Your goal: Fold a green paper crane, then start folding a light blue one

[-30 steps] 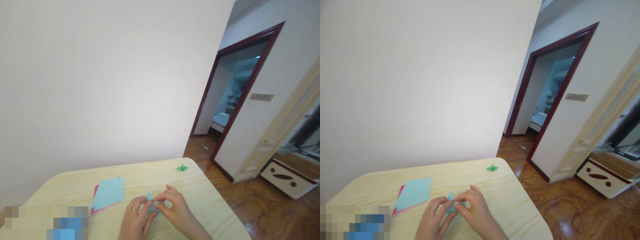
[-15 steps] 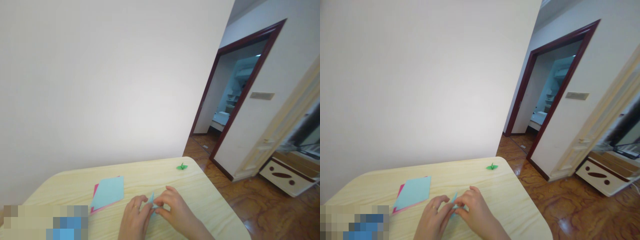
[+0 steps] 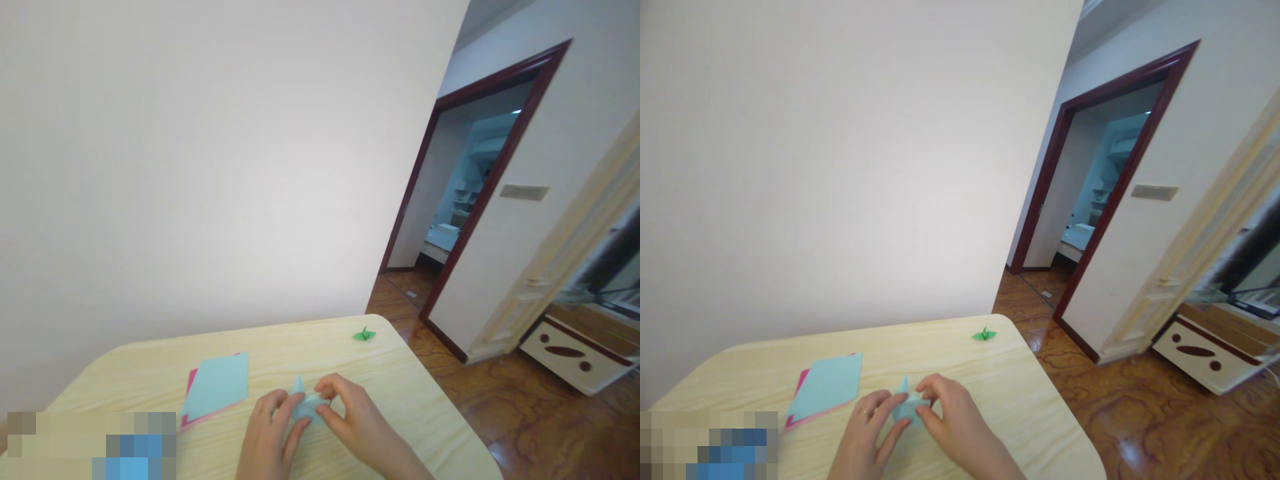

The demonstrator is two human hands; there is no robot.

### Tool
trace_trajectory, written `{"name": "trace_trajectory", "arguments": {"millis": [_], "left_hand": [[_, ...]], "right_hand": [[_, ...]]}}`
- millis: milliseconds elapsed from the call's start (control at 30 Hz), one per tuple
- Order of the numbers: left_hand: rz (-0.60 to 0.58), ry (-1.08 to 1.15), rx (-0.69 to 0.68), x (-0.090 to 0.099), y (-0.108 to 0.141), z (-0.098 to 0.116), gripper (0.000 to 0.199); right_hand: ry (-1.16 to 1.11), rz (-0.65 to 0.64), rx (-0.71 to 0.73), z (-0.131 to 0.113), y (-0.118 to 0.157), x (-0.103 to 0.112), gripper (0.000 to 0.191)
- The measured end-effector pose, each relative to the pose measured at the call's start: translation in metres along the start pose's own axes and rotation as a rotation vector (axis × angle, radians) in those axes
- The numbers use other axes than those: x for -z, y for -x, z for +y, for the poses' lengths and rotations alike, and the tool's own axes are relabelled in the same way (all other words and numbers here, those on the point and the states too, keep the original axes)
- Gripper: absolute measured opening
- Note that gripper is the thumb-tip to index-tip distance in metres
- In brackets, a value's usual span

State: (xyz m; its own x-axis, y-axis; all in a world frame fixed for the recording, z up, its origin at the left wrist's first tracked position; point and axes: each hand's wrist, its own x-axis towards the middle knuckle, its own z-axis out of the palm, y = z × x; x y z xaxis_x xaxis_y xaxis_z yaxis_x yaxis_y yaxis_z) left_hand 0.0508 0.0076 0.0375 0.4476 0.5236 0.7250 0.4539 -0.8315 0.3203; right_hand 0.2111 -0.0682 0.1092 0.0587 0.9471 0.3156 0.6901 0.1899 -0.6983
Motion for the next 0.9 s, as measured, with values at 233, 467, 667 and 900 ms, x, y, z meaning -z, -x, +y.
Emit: {"name": "trace_trajectory", "arguments": {"millis": [233,467,667,900], "left_hand": [[0.000,-0.014,-0.021,0.0016,-0.0001,0.0000,0.019],[-0.055,-0.078,-0.072,0.0018,0.0006,0.0033,0.014],[-0.051,-0.058,-0.090,0.0023,0.0010,0.0063,0.023],[-0.063,-0.074,-0.074,-0.0021,0.0018,0.0021,0.010]], "right_hand": [[-0.062,-0.008,0.005,-0.0040,-0.0002,0.0023,0.015],[-0.004,-0.028,0.028,-0.0016,0.0014,-0.0012,0.016],[0.023,-0.022,0.025,-0.0019,0.0008,0.0008,0.015],[0.035,0.012,0.039,0.0007,0.0044,-0.0016,0.011]]}}
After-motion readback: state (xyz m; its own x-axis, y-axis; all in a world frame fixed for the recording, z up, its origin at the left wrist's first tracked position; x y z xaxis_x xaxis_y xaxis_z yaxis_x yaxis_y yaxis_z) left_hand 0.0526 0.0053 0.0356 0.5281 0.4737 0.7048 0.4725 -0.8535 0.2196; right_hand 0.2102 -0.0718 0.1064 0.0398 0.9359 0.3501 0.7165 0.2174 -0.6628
